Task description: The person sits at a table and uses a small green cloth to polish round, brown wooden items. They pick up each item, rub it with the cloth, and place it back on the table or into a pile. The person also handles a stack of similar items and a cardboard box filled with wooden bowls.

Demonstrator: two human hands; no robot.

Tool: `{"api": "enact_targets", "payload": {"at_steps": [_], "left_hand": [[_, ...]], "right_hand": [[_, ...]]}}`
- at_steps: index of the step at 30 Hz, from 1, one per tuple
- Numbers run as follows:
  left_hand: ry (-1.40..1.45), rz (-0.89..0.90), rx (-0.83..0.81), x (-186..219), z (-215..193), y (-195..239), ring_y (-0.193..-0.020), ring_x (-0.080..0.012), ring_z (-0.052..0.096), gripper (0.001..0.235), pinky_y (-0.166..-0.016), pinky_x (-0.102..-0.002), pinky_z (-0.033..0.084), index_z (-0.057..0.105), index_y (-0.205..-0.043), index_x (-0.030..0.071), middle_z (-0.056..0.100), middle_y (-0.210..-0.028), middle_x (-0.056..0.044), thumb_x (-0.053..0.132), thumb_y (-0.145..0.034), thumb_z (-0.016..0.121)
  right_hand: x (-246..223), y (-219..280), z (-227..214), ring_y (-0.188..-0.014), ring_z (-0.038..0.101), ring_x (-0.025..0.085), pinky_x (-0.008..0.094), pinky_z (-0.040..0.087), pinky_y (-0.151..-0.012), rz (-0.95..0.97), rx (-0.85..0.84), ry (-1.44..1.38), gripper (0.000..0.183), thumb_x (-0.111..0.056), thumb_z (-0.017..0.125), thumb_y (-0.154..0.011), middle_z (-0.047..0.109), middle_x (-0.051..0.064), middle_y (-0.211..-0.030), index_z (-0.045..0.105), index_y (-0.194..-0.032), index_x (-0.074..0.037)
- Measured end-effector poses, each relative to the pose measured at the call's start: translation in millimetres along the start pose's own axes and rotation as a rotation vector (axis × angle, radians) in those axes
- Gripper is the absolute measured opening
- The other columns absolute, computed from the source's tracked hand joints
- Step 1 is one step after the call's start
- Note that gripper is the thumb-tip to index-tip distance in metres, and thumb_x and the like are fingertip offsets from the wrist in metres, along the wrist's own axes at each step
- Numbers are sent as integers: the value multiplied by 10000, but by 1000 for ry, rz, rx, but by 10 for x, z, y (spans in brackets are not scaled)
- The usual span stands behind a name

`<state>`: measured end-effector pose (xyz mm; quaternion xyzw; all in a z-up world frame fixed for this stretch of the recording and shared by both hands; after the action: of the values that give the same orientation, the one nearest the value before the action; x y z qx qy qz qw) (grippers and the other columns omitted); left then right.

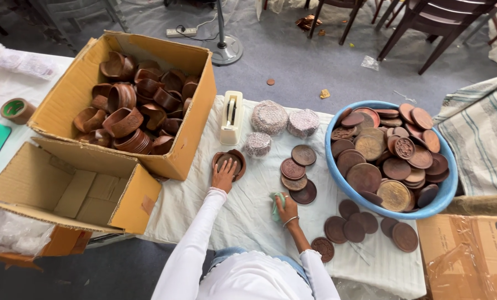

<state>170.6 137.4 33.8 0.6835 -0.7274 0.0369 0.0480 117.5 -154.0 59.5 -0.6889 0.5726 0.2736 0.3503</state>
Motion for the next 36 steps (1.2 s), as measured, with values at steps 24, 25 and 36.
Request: {"api": "enact_targets", "payload": {"at_steps": [24,25,36], "left_hand": [[40,-32,95,44,-184,63,-1526,-249,246,851,-1246,-537,144,303,-1591,203,233,-1682,-30,47,-843,678],[44,-33,101,51,-205,58,-1526,-249,246,851,-1246,-537,144,303,-1591,203,233,-1682,-30,47,-843,678],[55,-52,15,50,-143,64,-1530,-251,223,880,-1248,-530,122,274,-1598,201,201,-1687,-31,47,-833,682]], "right_hand": [[-143,-185,23,-1456,466,258,499,483,-964,-294,139,743,737,-62,689,-829,477,73,-1583,508,-1504,-298],[-187,-168,4,-1456,466,258,499,483,-964,-299,143,748,737,-62,689,-829,477,73,-1583,508,-1504,-298],[-617,192,-223,-1225,610,268,421,503,-926,-445,180,504,601,32,645,-818,615,61,-1420,607,-1390,-146]]}}
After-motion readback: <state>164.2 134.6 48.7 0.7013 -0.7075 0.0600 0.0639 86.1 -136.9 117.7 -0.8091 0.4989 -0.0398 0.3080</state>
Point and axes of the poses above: each hand's wrist, its own y-axis away from the middle knuckle, its own z-axis out of the palm, x = y × z, the point moved 10 cm from there along -y, towards the middle knuckle
